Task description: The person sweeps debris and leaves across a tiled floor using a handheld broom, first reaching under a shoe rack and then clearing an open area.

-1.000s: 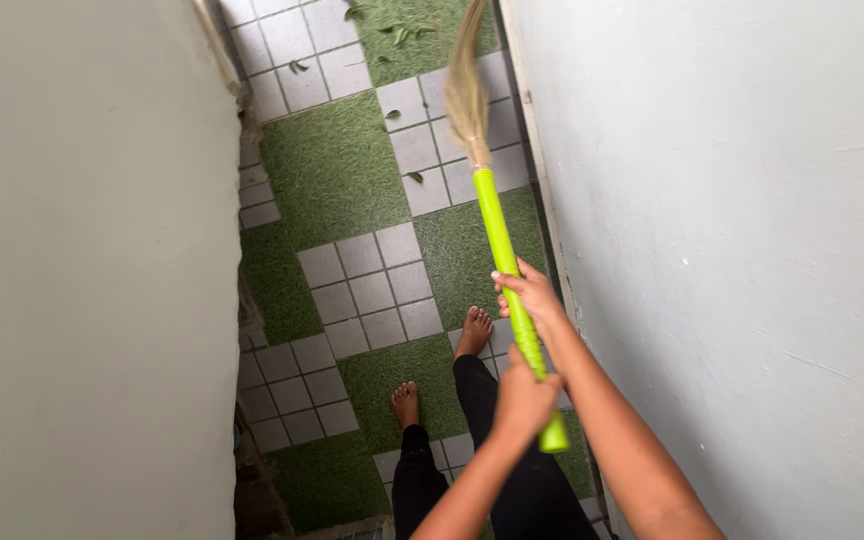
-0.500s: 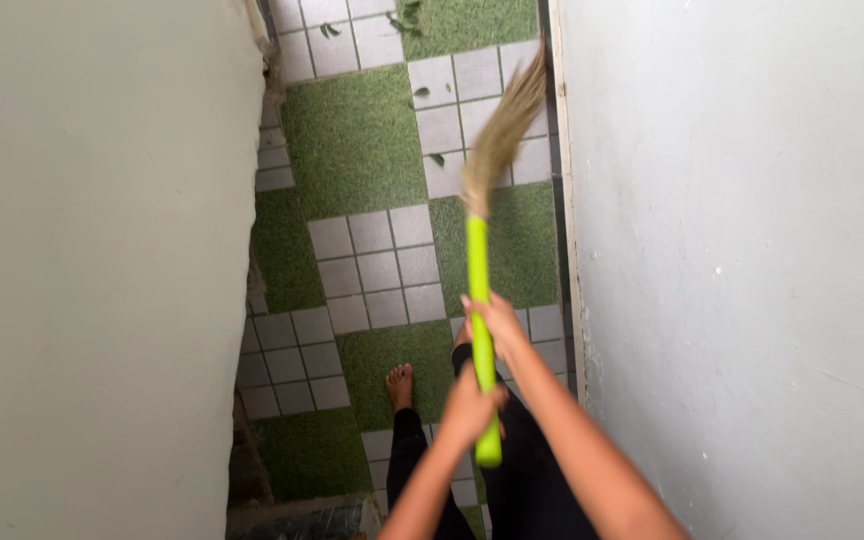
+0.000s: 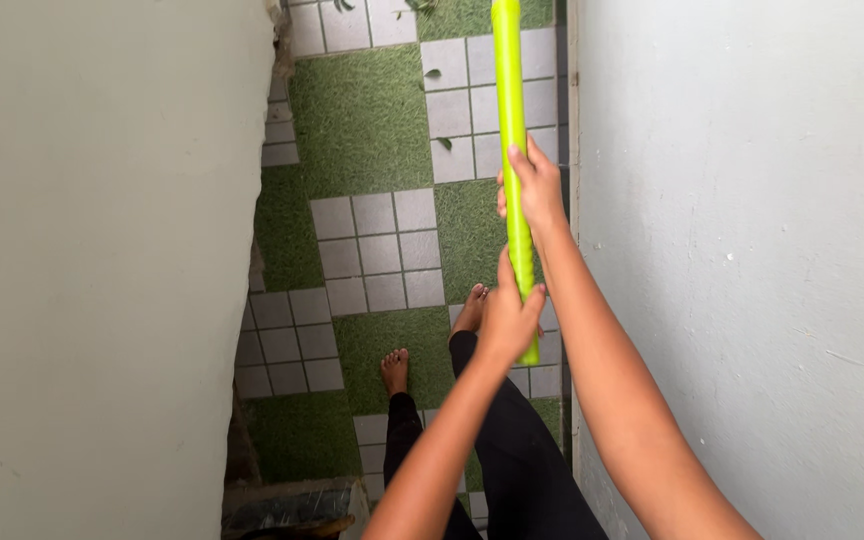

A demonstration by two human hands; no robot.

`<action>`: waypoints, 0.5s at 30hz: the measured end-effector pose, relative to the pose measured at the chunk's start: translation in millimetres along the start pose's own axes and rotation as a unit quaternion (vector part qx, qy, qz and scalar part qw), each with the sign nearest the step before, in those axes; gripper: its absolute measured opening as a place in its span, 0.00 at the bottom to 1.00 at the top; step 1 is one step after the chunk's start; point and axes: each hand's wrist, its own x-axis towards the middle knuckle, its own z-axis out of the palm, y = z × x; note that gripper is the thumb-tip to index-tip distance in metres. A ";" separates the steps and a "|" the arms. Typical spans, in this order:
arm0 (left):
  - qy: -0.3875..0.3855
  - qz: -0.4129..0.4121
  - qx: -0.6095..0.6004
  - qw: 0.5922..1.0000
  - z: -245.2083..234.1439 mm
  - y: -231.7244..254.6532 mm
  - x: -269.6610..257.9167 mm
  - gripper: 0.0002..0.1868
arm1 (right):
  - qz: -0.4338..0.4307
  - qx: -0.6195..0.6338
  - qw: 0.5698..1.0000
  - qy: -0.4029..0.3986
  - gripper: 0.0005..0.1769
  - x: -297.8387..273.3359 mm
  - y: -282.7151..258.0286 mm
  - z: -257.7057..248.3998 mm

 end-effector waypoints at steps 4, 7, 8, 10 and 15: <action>-0.016 -0.013 -0.067 0.998 26.9 -39.4 -39.9 0.44 | 0.017 -0.019 1.000 0.005 0.33 -54.9 15.7 -10.0; -0.049 -0.055 -0.191 0.979 55.7 -62.6 -89.2 0.46 | 0.095 -0.033 0.994 -0.041 0.42 -87.4 25.5 -24.7; -0.051 -0.062 -0.191 0.978 65.3 -66.6 -104.3 0.46 | 0.157 -0.016 0.985 -0.067 0.47 -94.9 25.6 -31.1; -0.060 -0.033 -0.321 0.944 82.1 -73.8 -133.0 0.45 | 0.221 0.002 0.971 -0.092 0.52 -107.5 31.2 -35.4; -0.108 -0.087 -0.437 0.889 129.7 -88.1 -186.1 0.45 | 0.311 -0.139 0.930 -0.139 0.60 -140.8 70.7 -57.8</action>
